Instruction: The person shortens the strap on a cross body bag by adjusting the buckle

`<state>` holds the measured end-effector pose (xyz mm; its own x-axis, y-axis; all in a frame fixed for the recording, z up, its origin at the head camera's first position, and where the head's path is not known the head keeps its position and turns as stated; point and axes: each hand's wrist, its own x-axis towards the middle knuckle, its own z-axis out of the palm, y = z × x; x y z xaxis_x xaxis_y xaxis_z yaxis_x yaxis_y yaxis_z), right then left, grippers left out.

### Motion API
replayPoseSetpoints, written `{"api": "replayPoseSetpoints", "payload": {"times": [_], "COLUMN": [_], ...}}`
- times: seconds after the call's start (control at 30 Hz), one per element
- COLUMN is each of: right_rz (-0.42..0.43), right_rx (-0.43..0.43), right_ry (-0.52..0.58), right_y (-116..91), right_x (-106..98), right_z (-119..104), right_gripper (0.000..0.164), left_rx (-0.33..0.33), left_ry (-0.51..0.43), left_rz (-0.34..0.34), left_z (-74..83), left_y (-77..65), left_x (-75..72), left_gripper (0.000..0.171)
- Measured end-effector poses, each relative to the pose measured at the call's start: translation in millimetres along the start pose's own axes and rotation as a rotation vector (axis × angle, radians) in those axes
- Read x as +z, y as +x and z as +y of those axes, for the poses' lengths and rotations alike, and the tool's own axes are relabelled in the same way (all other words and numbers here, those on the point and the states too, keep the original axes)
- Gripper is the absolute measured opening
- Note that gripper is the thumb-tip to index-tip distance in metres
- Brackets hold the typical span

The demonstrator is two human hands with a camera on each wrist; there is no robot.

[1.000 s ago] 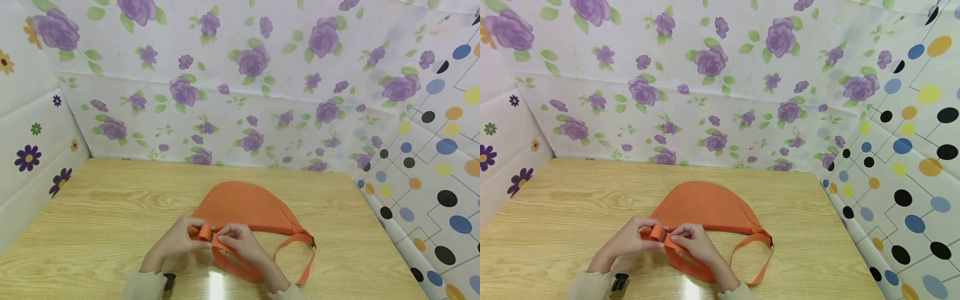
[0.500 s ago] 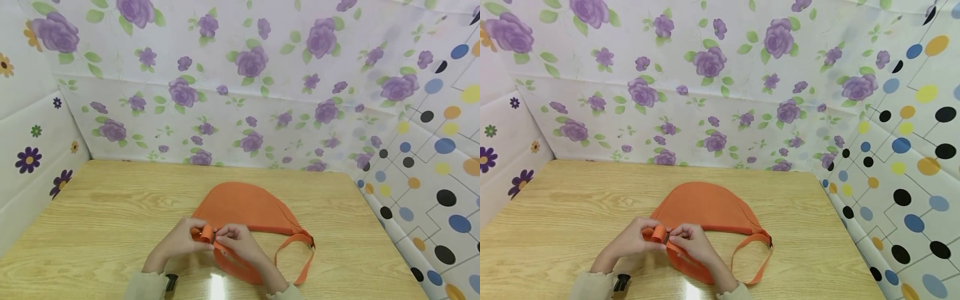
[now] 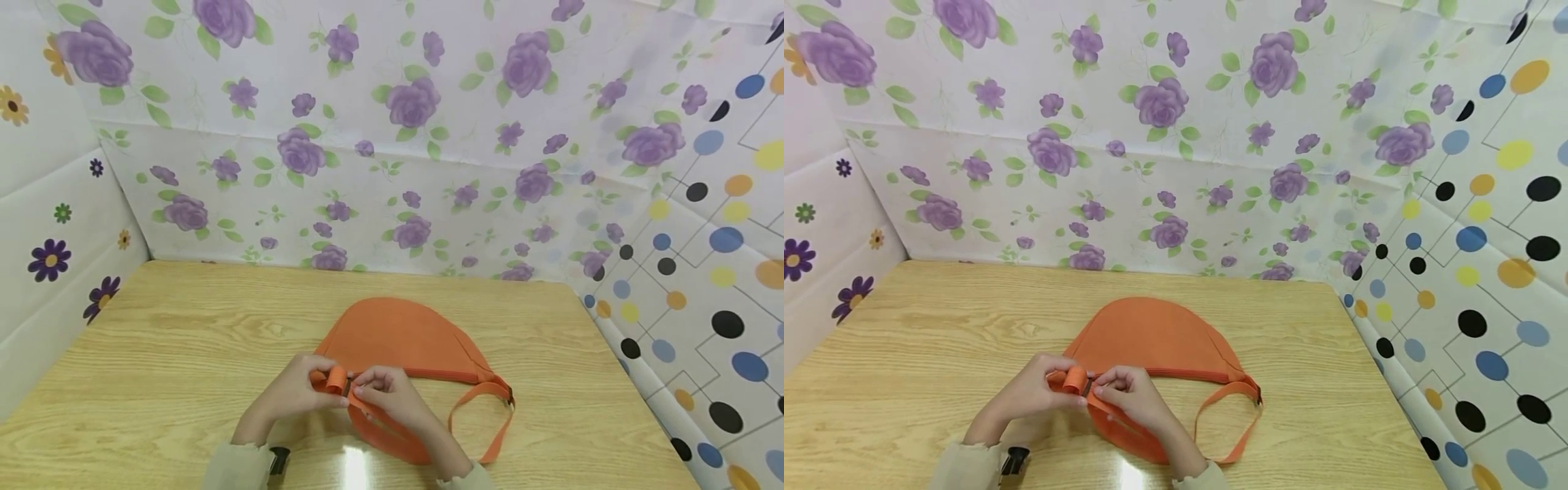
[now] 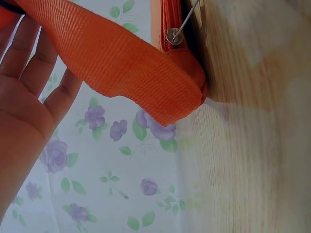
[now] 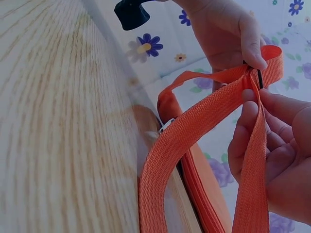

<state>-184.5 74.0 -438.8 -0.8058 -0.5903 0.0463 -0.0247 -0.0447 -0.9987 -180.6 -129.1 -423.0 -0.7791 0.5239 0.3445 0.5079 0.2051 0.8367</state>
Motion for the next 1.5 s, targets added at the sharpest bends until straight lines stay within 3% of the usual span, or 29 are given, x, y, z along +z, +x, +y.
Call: {"api": "replayPoseSetpoints", "payload": {"times": [0.33, 0.43, 0.67, 0.73, 0.87, 1.13, 1.5], "right_rz": [-0.015, 0.001, 0.045, 0.040, 0.032, 0.030, 0.051], "right_rx": [-0.011, -0.012, 0.036, 0.047, 0.046, 0.004, -0.005], "right_ry": [0.026, -0.014, -0.116, -0.119, -0.113, -0.119, -0.086], "right_y": [-2, -3, -8, -9, -8, -5, -1], "right_x": [-4, -7, -3, -2, 1, 4, 5], "right_z": [7, 8, -13, -18, -20, -20, -13], "right_gripper": [0.020, 0.020, 0.017, 0.017, 0.016, 0.015, 0.014], "left_rx": [-0.031, -0.024, -0.015, -0.020, -0.011, 0.001, 0.024], "left_ry": [0.009, 0.013, 0.031, 0.028, 0.002, -0.037, -0.059], "left_rz": [0.007, 0.012, 0.031, 0.031, 0.029, 0.028, 0.019], "left_z": [0.4, 1.5, 31.5, 32.7, 30.0, 0.6, -2.1], "left_y": [-0.8, -1.0, -0.2, -0.3, -0.3, -2.8, -3.2], "left_x": [-1.1, -1.5, -6.7, -7.4, -7.2, -3.6, -3.6], "left_gripper": [0.016, 0.017, 0.015, 0.015, 0.015, 0.016, 0.018]}}
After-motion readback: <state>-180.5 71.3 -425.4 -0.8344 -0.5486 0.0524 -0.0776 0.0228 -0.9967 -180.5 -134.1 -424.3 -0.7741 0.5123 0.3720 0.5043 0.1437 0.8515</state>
